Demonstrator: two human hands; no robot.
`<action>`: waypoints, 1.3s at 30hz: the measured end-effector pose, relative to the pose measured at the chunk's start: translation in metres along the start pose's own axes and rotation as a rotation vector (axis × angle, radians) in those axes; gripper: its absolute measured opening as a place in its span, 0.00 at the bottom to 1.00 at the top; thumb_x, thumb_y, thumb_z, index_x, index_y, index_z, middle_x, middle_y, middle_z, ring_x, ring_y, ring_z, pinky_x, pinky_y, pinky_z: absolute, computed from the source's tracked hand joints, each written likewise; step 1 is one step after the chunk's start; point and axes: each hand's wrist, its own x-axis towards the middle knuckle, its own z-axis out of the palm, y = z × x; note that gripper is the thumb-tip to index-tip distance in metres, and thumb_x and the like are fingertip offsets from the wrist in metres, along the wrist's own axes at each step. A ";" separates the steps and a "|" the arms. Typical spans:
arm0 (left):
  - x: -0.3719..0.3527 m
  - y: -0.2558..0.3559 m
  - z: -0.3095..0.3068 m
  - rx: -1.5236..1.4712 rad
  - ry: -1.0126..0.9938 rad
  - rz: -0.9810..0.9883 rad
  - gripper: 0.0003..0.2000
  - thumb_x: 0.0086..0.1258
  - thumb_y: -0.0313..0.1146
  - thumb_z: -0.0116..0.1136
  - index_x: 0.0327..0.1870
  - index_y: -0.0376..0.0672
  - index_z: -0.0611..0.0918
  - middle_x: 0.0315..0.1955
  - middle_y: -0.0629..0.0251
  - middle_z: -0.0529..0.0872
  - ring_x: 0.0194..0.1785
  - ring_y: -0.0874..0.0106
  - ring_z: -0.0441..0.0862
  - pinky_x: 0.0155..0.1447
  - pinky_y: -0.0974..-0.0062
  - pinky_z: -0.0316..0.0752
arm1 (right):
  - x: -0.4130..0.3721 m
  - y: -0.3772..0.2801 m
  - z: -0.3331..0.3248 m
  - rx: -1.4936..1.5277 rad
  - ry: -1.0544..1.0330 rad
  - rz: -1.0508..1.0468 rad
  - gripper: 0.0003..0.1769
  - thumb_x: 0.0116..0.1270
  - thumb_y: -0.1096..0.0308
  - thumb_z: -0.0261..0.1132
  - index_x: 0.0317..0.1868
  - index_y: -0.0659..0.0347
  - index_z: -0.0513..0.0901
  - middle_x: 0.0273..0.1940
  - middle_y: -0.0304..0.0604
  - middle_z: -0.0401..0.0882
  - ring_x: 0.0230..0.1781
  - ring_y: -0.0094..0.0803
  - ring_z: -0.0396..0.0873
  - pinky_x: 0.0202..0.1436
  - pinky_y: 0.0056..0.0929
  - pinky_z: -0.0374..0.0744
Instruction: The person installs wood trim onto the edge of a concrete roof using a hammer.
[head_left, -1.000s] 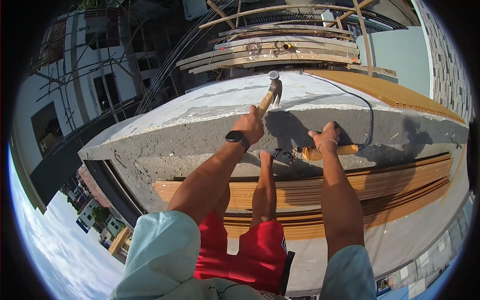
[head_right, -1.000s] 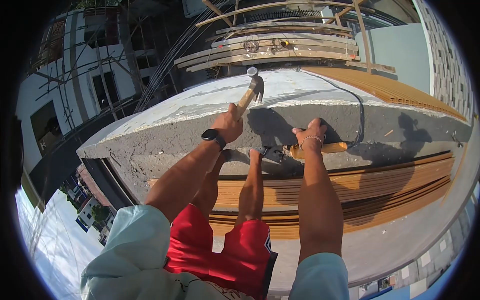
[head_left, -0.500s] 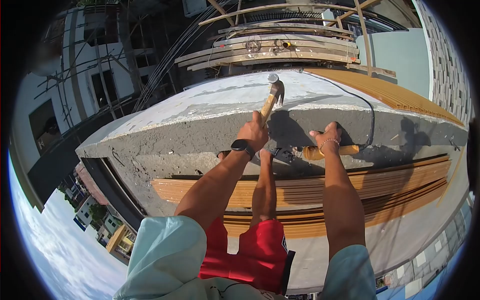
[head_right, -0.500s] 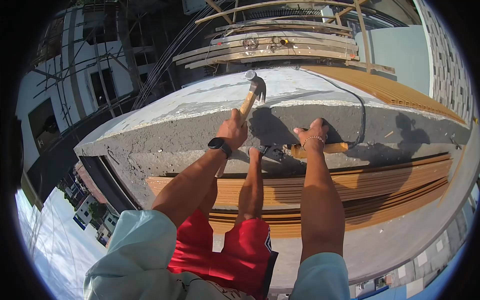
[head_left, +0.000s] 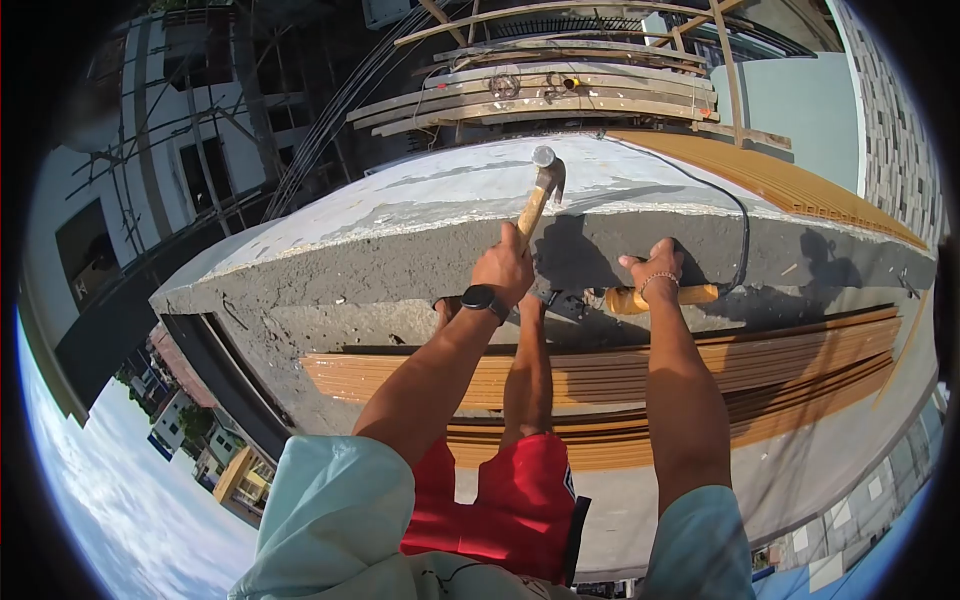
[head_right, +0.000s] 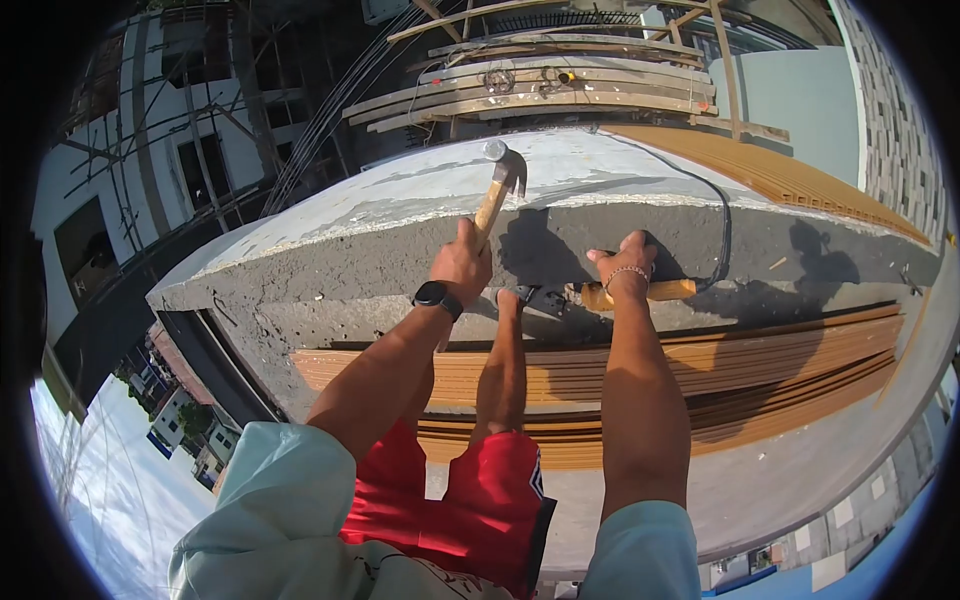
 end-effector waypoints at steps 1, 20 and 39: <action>0.007 -0.003 -0.002 -0.023 -0.010 0.028 0.14 0.67 0.34 0.53 0.44 0.39 0.63 0.24 0.37 0.80 0.32 0.38 0.78 0.34 0.45 0.72 | -0.001 -0.001 0.001 -0.020 -0.003 0.026 0.33 0.47 0.59 0.79 0.47 0.63 0.70 0.50 0.53 0.69 0.50 0.51 0.73 0.54 0.45 0.74; 0.006 0.007 -0.004 -0.185 0.085 0.023 0.15 0.67 0.35 0.54 0.45 0.40 0.63 0.26 0.36 0.80 0.34 0.37 0.79 0.37 0.45 0.73 | -0.001 0.002 -0.001 -0.034 0.002 0.056 0.35 0.46 0.59 0.80 0.49 0.63 0.70 0.50 0.54 0.69 0.51 0.51 0.73 0.56 0.44 0.73; -0.009 0.036 0.002 -0.663 0.164 0.007 0.15 0.67 0.34 0.58 0.43 0.37 0.66 0.26 0.49 0.80 0.32 0.52 0.81 0.35 0.60 0.74 | -0.129 -0.070 0.001 0.004 -0.677 -0.421 0.44 0.52 0.60 0.74 0.66 0.63 0.60 0.49 0.56 0.75 0.49 0.44 0.77 0.51 0.38 0.77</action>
